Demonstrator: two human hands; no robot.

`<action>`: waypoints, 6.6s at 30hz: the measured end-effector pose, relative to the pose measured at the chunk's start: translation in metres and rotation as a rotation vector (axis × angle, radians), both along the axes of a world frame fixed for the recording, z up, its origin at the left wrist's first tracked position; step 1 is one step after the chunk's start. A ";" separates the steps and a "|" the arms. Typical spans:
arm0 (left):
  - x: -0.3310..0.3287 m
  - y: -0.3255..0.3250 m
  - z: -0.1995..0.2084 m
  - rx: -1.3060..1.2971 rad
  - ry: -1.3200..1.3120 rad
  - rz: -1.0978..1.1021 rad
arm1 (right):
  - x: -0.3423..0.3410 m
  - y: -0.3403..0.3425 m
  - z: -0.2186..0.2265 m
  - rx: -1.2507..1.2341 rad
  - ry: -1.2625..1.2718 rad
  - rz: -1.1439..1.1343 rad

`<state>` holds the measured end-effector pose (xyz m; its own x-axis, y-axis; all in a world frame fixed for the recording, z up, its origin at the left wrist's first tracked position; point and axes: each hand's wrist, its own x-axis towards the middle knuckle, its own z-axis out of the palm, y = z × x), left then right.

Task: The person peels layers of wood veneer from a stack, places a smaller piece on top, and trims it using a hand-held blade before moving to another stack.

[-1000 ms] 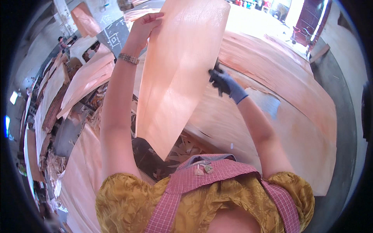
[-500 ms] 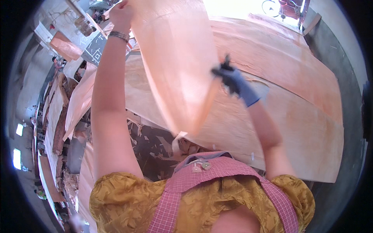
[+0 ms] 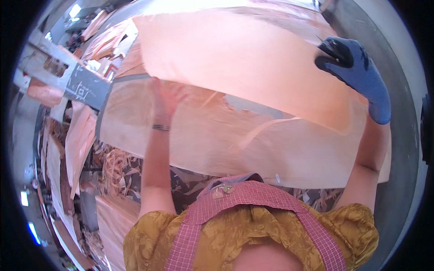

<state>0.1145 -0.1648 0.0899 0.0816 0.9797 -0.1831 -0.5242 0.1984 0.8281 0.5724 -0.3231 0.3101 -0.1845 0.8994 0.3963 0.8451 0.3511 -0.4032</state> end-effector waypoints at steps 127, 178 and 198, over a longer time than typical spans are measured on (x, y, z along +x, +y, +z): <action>0.152 0.258 -0.197 0.471 2.251 -0.648 | 0.278 0.175 -0.420 -0.561 -0.528 -0.518; 0.173 0.208 -0.233 0.872 2.129 -0.060 | 0.323 0.168 -0.451 0.066 -0.537 -0.613; 0.048 0.074 -0.287 0.460 1.961 0.005 | 0.079 0.119 -0.453 -0.354 0.023 -0.370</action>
